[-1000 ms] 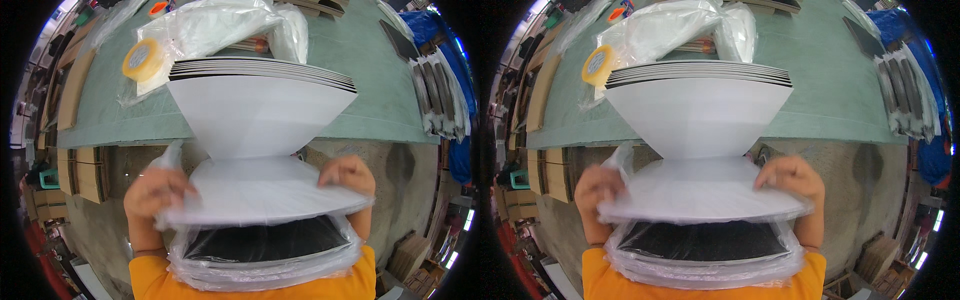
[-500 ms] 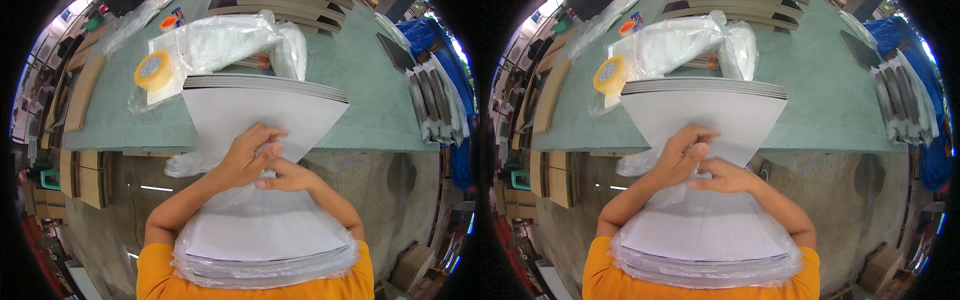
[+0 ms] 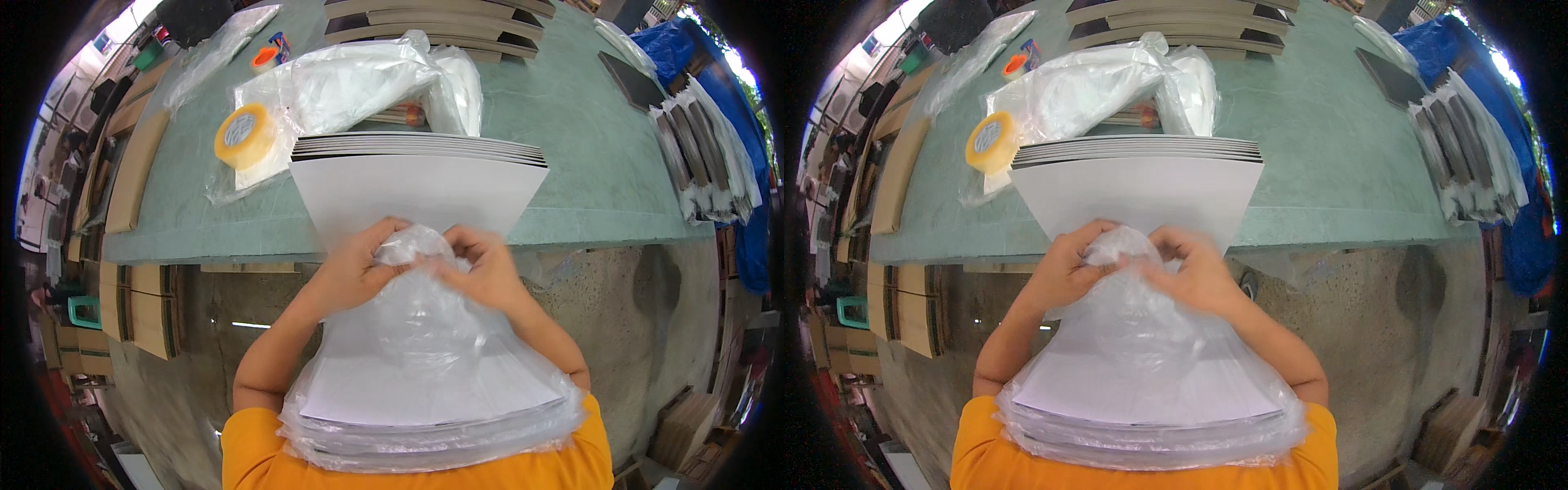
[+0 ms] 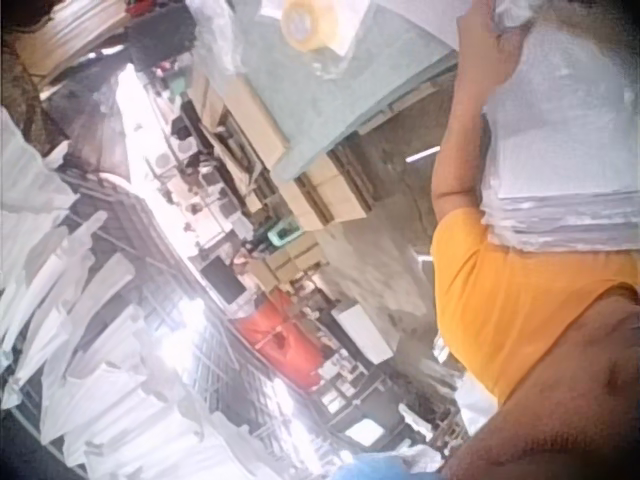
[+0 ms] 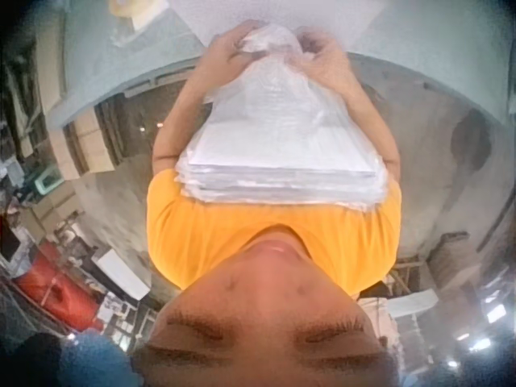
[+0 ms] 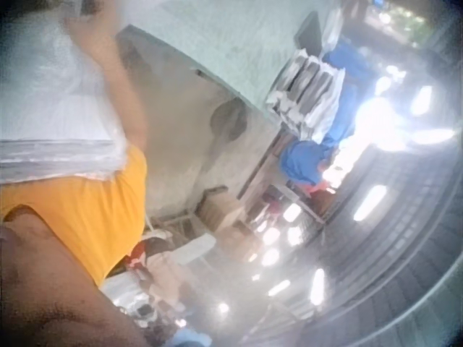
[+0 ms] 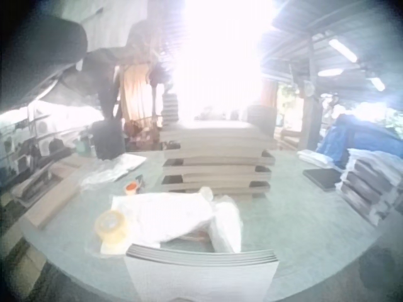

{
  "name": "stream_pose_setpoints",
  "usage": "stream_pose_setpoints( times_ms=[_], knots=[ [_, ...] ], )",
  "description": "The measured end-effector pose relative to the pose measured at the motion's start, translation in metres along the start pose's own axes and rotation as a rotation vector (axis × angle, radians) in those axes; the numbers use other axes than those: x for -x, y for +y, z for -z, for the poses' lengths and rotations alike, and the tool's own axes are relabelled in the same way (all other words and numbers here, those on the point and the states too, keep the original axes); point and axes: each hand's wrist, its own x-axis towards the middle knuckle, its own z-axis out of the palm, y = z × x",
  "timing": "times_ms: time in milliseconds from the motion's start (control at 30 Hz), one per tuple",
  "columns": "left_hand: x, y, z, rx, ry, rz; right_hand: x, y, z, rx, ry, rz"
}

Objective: The person wraps individual black-covered books in clear plastic sheets by hand, folding the plastic around the edges and inserting it into the inner covers.

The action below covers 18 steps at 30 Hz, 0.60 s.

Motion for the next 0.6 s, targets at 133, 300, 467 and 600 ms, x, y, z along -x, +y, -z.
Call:
stream_pose_setpoints(
  times_ms=[133, 300, 467, 600],
  knots=[
    [0.009, -0.008, 0.013, -0.076, -0.012, 0.14, -0.01, -0.027, 0.035, -0.248, 0.326, 0.235],
    [0.008, 0.003, 0.01, 0.013, -0.059, 0.112, 0.0, -0.01, 0.006, 0.523, -0.016, 0.259],
    [0.012, -0.014, 0.015, -0.145, -0.16, 0.017, -0.008, -0.007, 0.052, -0.46, 0.186, 0.062],
    [0.016, -0.037, 0.023, -0.035, -0.113, 0.151, 0.004, -0.004, 0.046, -0.301, 0.141, 0.035]
  ],
)
